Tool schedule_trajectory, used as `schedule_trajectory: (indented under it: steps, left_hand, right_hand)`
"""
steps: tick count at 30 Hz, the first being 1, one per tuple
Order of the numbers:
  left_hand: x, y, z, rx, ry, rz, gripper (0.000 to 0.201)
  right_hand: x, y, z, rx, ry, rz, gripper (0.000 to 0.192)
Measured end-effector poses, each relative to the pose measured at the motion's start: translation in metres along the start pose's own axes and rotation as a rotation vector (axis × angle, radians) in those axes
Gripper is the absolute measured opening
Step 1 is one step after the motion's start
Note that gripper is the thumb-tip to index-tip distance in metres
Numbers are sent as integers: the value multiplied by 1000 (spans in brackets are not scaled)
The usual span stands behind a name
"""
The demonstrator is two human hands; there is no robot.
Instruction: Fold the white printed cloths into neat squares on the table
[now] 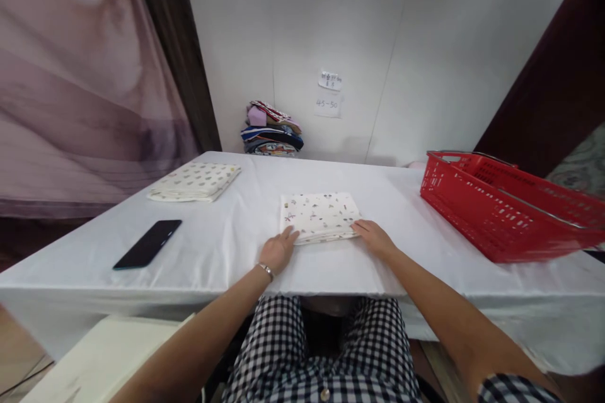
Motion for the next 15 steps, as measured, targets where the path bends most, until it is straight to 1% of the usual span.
schedule_trajectory:
  steps: [2, 5, 7, 9, 10, 11, 13, 15]
  left_hand:
    - [-12, 4, 4, -54, -13, 20, 40]
    - [-16, 20, -7, -124, 90, 74, 44]
    - [-6, 35, -16, -110, 162, 140, 50]
    - [14, 46, -14, -71, 157, 189, 54]
    - [27, 48, -10, -55, 145, 195, 56]
    - [39, 46, -6, -45, 138, 183, 59]
    - [62, 32, 1, -46, 151, 98, 64]
    - [76, 11, 4, -66, 183, -28, 70]
  right_hand:
    - [-9, 1, 4, 31, -9, -4, 51]
    - [-17, 2, 7, 88, -33, -44, 54]
    - [-12, 8, 6, 149, -71, -40, 58]
    - [4, 20, -2, 221, -105, 18, 58]
    - [16, 26, -9, 253, -103, 58, 56]
    - [28, 33, -18, 277, -94, 103, 54]
    - [56, 45, -39, 300, -53, 178, 49]
    - [81, 47, -53, 286, -30, 170, 48]
Point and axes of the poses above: each hand's wrist, its own x-axis towards the middle knuckle, its own y-axis out of the back of the hand, z = x × y, the point moved 8 cm from there along x, towards the middle knuckle, and after that the axes turned 4 degrees about -z, right-handed, at the moved point
